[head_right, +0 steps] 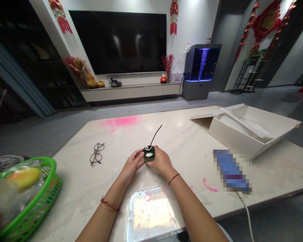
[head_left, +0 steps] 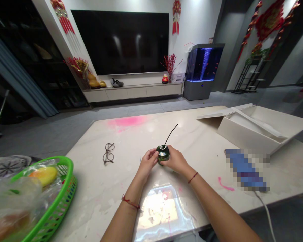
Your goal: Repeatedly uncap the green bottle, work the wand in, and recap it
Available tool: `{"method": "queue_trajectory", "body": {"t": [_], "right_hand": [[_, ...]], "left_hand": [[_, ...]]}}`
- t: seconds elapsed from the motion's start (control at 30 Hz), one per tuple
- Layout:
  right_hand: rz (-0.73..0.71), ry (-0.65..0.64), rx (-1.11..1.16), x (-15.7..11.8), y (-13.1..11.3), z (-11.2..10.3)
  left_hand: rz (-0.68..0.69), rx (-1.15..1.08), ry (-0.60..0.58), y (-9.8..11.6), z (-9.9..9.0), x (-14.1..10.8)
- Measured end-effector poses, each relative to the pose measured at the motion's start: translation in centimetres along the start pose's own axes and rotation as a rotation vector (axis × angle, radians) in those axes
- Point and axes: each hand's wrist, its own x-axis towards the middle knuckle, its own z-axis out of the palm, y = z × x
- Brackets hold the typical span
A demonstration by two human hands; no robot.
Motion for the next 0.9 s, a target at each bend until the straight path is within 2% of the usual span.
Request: {"method": "queue_trajectory", "body": {"t": [0.2,0.4,0.67,0.9], "right_hand": [[-0.059,-0.087,0.025,1.1,1.0,-0.6],[-0.06,-0.09,0.024,1.3,1.0,-0.6],[-0.047,-0.021,0.052,1.0,0.6,0.2],[-0.027,0.036,-0.019,1.5,0.4,0.6]], "left_hand": [[0.013,0.044,0.037,0.1,0.2,0.0],[0.005,0.026,0.062,0.1,0.3,-0.1],[-0.006,0.021,0.053,0.5,0.3,-0.3],[-0.007,0.019,0.047,0.9,0.3,-0.2]]}}
